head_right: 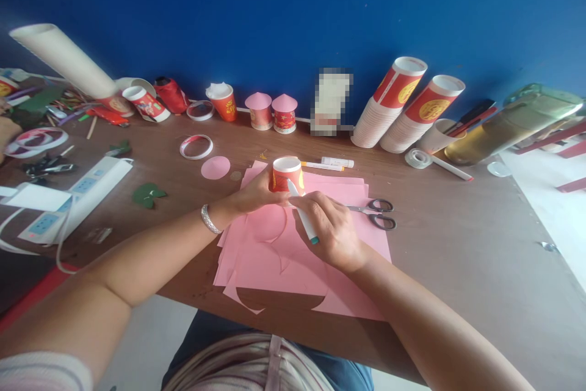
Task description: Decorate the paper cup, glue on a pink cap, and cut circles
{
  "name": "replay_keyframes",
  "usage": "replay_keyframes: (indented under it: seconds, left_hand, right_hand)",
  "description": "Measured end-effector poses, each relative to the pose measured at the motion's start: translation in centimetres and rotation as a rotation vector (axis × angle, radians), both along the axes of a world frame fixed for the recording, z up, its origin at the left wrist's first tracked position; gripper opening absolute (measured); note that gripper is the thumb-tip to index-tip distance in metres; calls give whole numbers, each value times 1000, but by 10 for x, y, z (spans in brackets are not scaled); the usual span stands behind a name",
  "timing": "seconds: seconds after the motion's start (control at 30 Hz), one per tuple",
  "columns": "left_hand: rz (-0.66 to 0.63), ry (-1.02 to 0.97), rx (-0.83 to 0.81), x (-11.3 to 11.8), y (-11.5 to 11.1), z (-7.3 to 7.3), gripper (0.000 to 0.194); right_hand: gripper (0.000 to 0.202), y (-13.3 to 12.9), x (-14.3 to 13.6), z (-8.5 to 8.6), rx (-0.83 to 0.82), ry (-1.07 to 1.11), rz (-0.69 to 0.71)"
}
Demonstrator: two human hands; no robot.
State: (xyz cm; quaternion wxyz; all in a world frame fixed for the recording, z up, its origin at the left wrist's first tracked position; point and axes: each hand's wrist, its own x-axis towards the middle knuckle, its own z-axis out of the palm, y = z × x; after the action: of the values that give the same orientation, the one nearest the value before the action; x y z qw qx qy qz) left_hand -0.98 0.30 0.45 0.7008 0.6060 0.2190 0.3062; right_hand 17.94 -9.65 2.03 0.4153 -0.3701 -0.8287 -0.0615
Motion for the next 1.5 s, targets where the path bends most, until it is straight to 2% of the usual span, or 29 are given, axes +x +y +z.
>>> replay_keyframes:
  seconds: [0.3, 0.53, 0.93, 1.1, 1.2, 1.33, 1.5]
  left_hand:
    - [-55, -66, -4, -1, 4, 1, 33]
    - [-38, -79, -46, 0, 7, -4, 38]
    - [-41, -62, -19, -1, 7, -2, 36]
    - [-36, -47, 45, 1, 3, 3, 30]
    - [-2, -24, 76, 2, 1, 2, 34]
    - [72, 27, 132, 4, -1, 1, 37]
    - [51, 31, 228, 5, -3, 7, 30]
  right_hand:
    - [39, 1, 2, -1, -9, -8, -20]
    - [32, 1, 1, -2, 13, 4, -39]
    - [30, 0, 2, -1, 24, -7, -53]
    - [39, -3, 1, -2, 33, -21, -2]
    - [46, -4, 0, -3, 53, -64, 35]
    - [50, -4, -1, -2, 68, -101, 15]
    - [50, -4, -1, 0, 66, -108, -6]
